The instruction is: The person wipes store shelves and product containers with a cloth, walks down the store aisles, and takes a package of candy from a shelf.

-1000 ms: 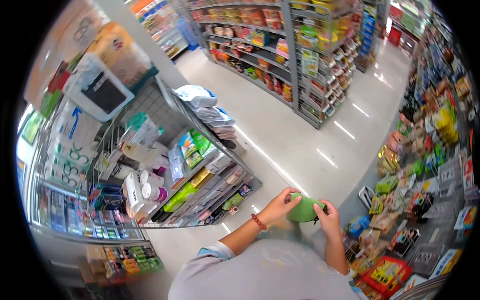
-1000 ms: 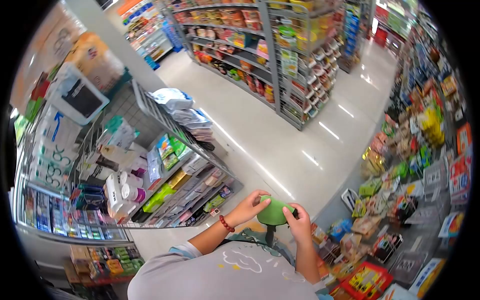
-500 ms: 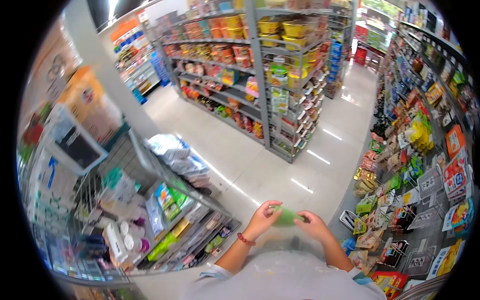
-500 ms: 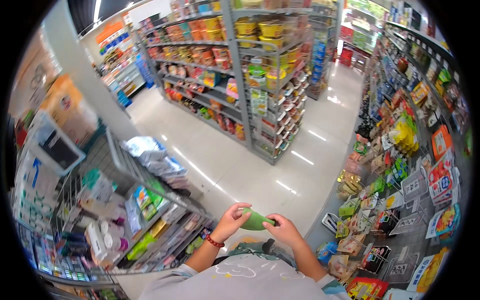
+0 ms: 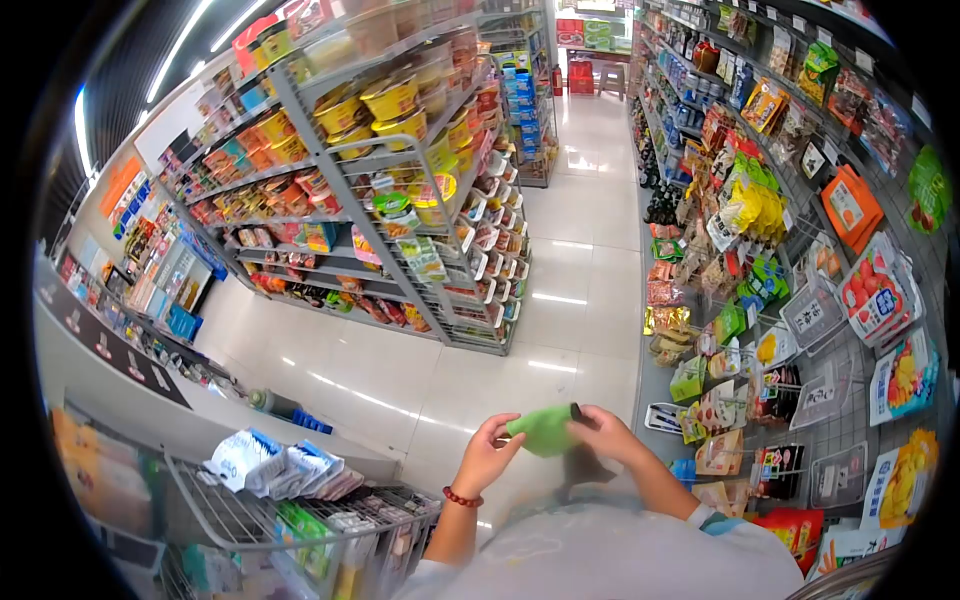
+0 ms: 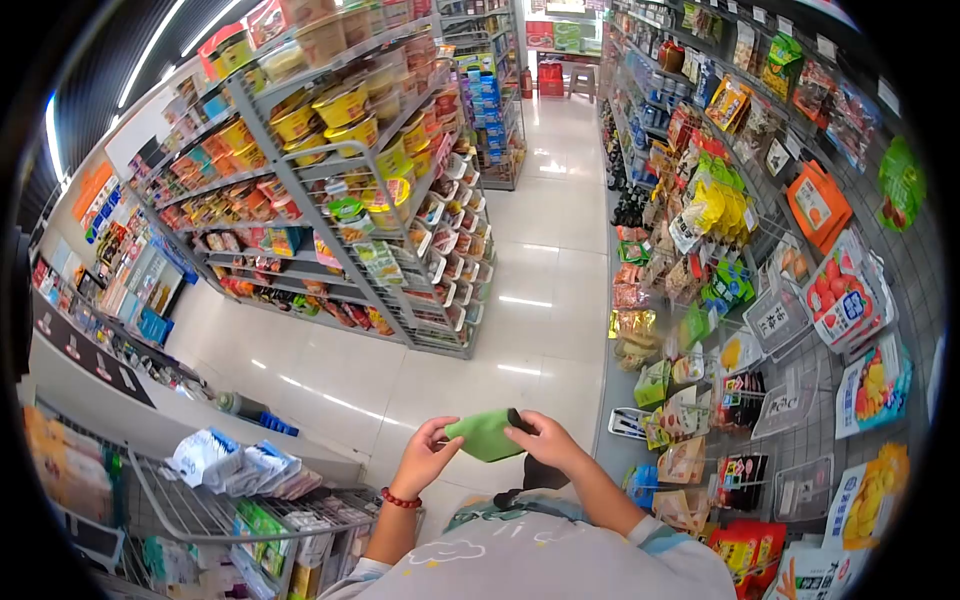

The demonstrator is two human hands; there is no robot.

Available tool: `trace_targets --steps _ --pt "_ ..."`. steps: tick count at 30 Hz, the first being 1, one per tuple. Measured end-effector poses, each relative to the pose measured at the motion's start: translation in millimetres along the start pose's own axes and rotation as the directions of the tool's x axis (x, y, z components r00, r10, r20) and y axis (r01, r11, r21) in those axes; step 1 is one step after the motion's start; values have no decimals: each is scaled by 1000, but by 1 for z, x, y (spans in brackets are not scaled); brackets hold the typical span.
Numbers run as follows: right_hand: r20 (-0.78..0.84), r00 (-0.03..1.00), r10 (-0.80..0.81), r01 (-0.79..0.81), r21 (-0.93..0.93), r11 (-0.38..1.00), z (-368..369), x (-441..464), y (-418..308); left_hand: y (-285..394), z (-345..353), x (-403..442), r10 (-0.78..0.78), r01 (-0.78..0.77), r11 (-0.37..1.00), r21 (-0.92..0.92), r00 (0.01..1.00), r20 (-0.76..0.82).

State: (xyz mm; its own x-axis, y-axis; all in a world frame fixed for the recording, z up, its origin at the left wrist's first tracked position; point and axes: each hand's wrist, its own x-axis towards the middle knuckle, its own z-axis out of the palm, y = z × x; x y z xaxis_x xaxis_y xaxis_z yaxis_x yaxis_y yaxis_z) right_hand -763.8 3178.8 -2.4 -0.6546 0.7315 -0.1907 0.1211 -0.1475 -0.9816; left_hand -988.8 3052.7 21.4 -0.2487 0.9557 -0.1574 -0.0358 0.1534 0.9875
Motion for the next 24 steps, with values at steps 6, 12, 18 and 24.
trace_targets --steps 6,12,18,24 --pt "86 995 43 -53 126 991 -66 105 -38 25 18 99 -14 41 984 176 988 -153" --pt "389 921 -4 -28 78 997 -113 194 -78 65 37 194 364 -235 856 460 907 -213" --pt "517 851 88 -1 -166 986 -147 245 -96 64 36 268 68 -63 997 35 980 -187" --pt "286 952 -110 116 -3 993 -165 316 -124 109 -1 382 217 -198 971 137 966 -141"
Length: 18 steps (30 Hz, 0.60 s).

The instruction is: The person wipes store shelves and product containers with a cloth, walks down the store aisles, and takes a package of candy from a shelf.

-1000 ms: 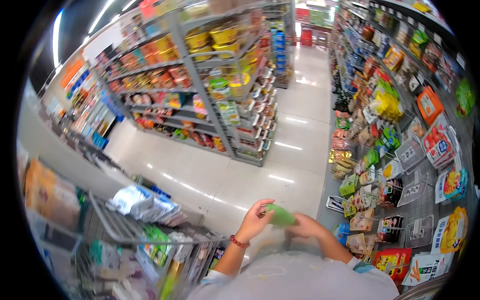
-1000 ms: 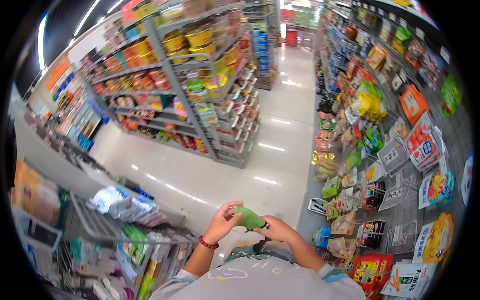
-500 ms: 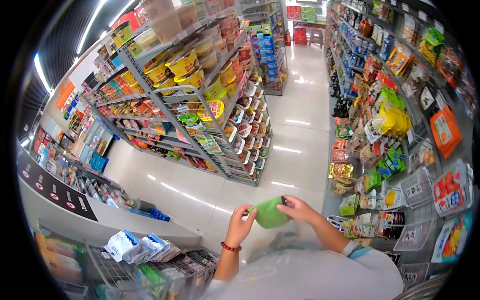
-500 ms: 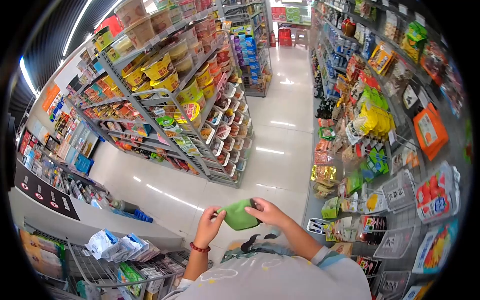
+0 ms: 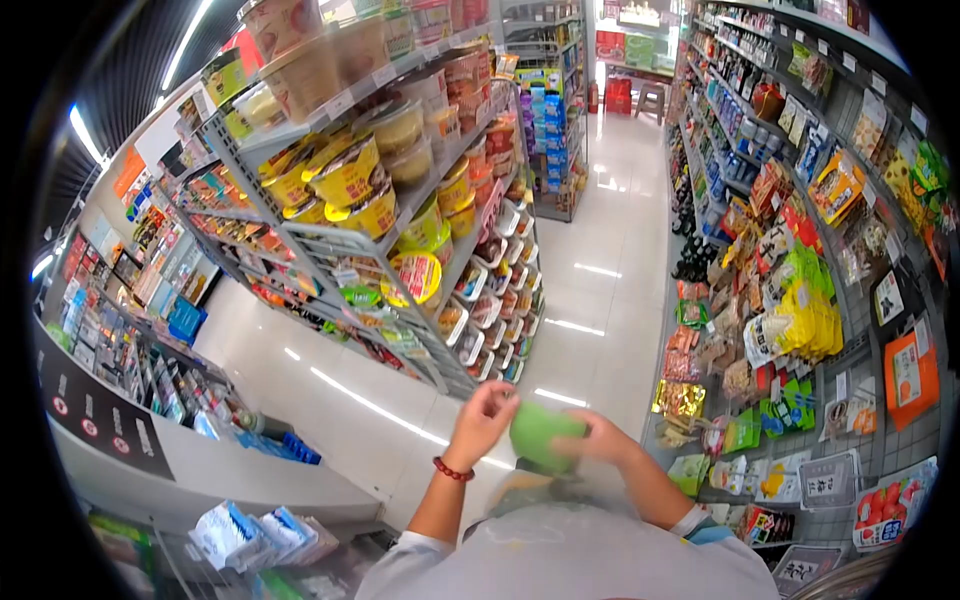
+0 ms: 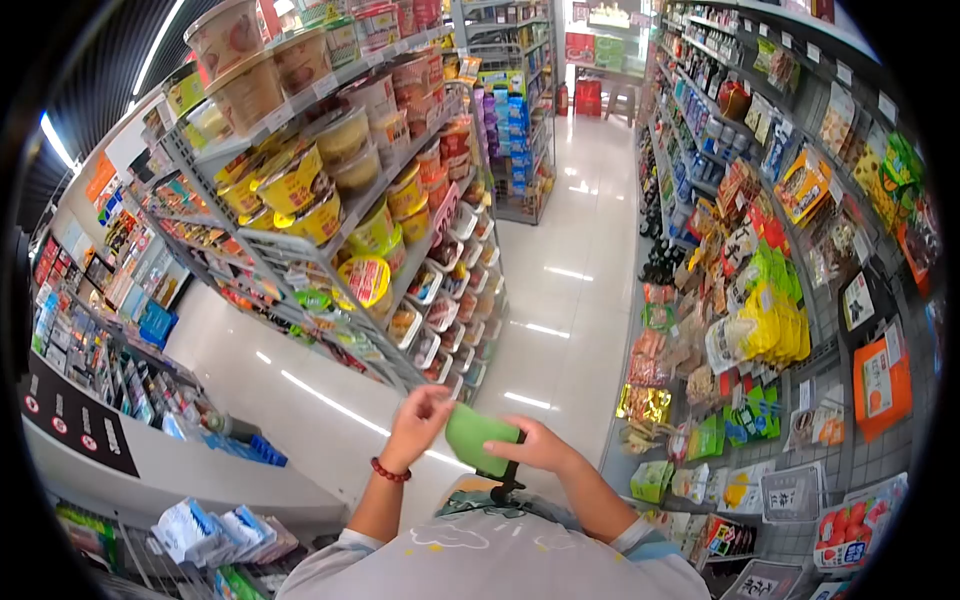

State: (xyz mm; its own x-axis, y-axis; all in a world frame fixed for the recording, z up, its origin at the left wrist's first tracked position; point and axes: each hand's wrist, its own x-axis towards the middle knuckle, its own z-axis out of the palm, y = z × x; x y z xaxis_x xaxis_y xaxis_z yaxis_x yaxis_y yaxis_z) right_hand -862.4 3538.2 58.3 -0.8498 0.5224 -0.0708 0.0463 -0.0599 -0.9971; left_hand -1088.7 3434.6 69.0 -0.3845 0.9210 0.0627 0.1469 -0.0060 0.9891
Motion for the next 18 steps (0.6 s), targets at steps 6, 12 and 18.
trace_targets --steps 6,12,18 --pt "-396 918 0 144 333 932 -48 144 -96 122 -89 123 596 -473 802 365 679 -429" --pt "-626 627 -464 546 -72 835 -45 271 -189 177 -169 185 790 -236 591 772 362 -494" --pt "240 159 -958 520 -845 -126 7 366 -281 184 -203 241 751 -142 624 768 379 -541"
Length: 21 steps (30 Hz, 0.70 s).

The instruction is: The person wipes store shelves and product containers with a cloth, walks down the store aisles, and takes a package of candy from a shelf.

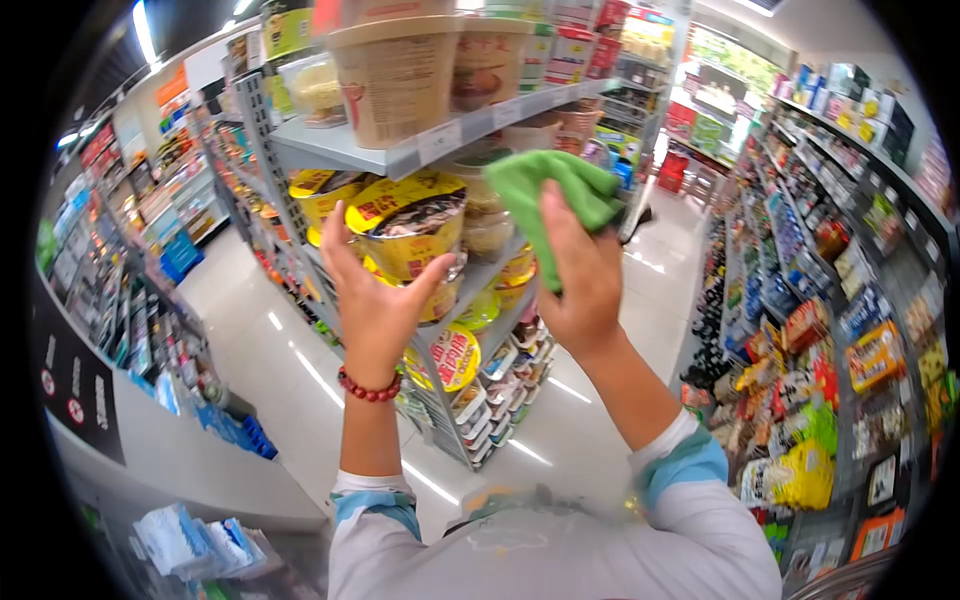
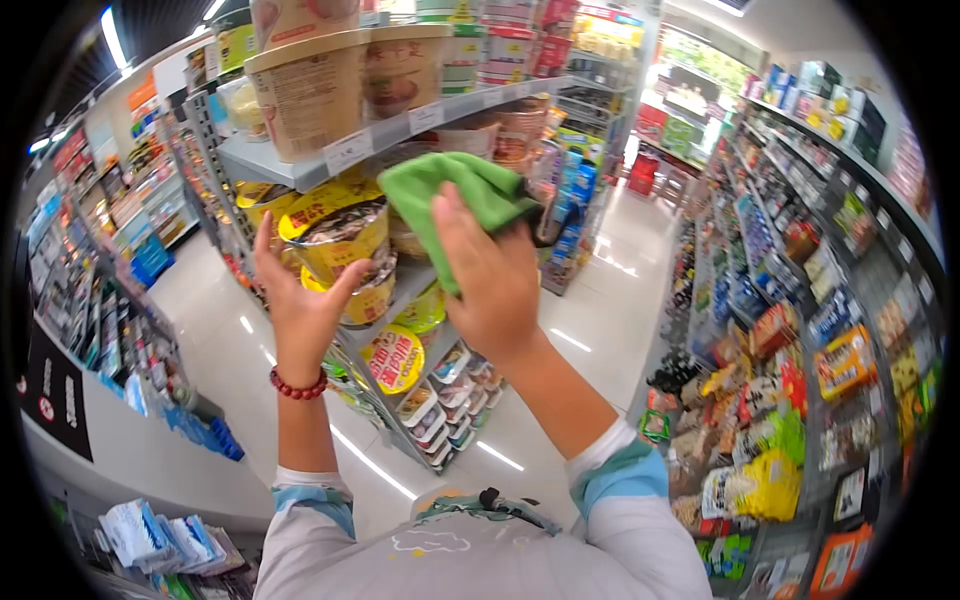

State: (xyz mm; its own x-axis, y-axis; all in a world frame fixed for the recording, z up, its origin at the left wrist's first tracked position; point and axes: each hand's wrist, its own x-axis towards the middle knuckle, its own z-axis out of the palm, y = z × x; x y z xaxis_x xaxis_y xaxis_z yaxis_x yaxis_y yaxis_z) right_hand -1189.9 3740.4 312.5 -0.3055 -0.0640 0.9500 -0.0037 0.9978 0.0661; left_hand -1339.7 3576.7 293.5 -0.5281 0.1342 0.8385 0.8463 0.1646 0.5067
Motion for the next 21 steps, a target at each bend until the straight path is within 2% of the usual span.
trace_targets --steps 2,3,4,6,8,9,11,12,13,15,16,17,19,21 --pt "46 996 -70 66 97 993 38 21 9 -8 10 5 -34 45 987 -155 997 70" --pt "95 984 -148 131 168 977 55 29 9 -15 19 5 -50 54 993 -106 998 39" --pt "140 975 -173 136 239 961 66 34 6 -25 29 4 -49 53 986 -160 998 29" --pt "176 955 -237 152 393 907 83 46 6 -29 29 2 -76 72 986 -148 997 -23" --pt "230 943 -242 82 543 836 87 58 9 -22 26 3 -269 290 914 -285 957 113" --pt "210 941 -265 97 583 806 89 63 13 -23 28 3 -279 289 924 -250 957 77" --pt "398 884 -243 -121 699 705 91 74 23 -28 35 -1 -207 213 951 -225 977 47" --pt "505 823 -260 -235 720 653 91 86 28 -25 35 -2 -252 257 940 -224 966 52" --pt "493 821 -287 -224 742 632 99 93 34 -25 36 -2 -259 259 944 -202 966 25" --pt "520 788 -330 -171 700 693 113 104 43 -24 38 -1 -228 231 966 -120 973 32" --pt "605 732 -313 -220 645 732 114 109 44 -20 35 2 -284 293 951 -101 954 94" --pt "597 729 -334 -215 664 717 113 115 41 -20 37 2 -293 299 951 -83 953 75" --pt "786 558 -266 -235 457 858 117 128 34 -22 38 0 -318 327 934 -144 944 87" --pt "775 545 -320 -242 510 825 135 134 31 -19 38 1 -336 347 926 -148 937 95"
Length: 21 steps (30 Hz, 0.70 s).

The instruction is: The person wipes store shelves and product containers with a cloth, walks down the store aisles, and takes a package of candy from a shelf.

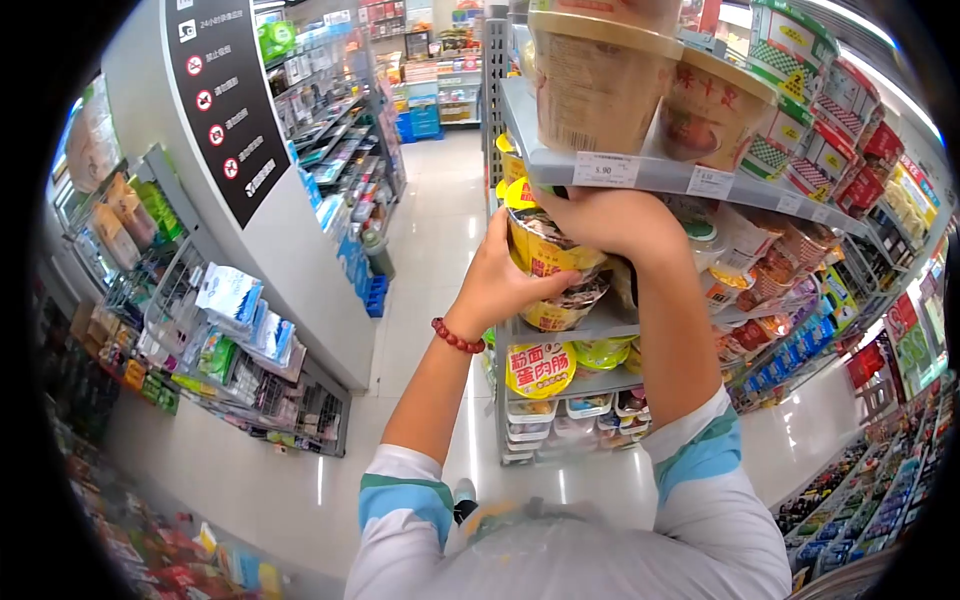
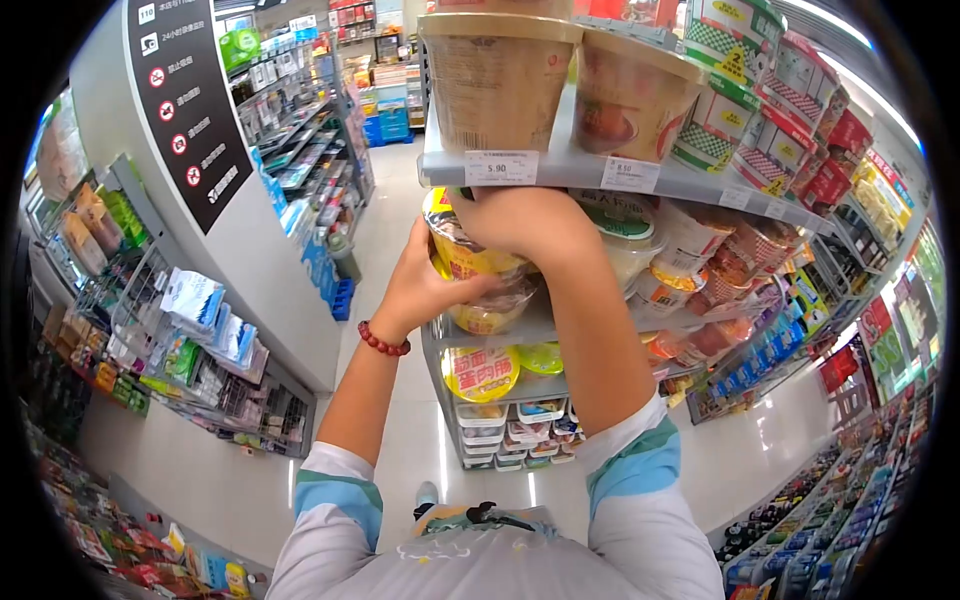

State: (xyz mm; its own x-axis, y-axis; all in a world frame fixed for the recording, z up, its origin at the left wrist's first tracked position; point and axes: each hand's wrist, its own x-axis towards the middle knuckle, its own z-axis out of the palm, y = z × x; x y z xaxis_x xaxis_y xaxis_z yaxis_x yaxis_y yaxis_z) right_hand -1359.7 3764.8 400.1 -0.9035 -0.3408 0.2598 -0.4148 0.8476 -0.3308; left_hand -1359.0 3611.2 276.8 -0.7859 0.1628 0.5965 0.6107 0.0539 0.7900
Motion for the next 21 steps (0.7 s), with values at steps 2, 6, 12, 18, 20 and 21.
trace_targets --steps 2,6,12,18,20,21 --pt "18 999 -36 35 41 999 15 15 6 -1 1 -3 -15 15 1000 -11 1000 20" --pt "-170 958 -231 207 -147 967 34 25 3 -1 4 -2 -35 36 999 -33 998 45" --pt "-223 941 -256 244 -78 967 38 17 7 -11 6 1 30 -35 998 58 996 82" --pt "-130 953 -274 257 -136 957 37 19 14 -8 6 1 -30 4 984 180 990 139" --pt "-77 962 -261 254 -86 963 32 17 13 -9 6 0 -26 7 989 148 992 127" --pt "-69 964 -256 250 -82 965 32 17 13 -11 5 0 -27 7 986 165 993 118"
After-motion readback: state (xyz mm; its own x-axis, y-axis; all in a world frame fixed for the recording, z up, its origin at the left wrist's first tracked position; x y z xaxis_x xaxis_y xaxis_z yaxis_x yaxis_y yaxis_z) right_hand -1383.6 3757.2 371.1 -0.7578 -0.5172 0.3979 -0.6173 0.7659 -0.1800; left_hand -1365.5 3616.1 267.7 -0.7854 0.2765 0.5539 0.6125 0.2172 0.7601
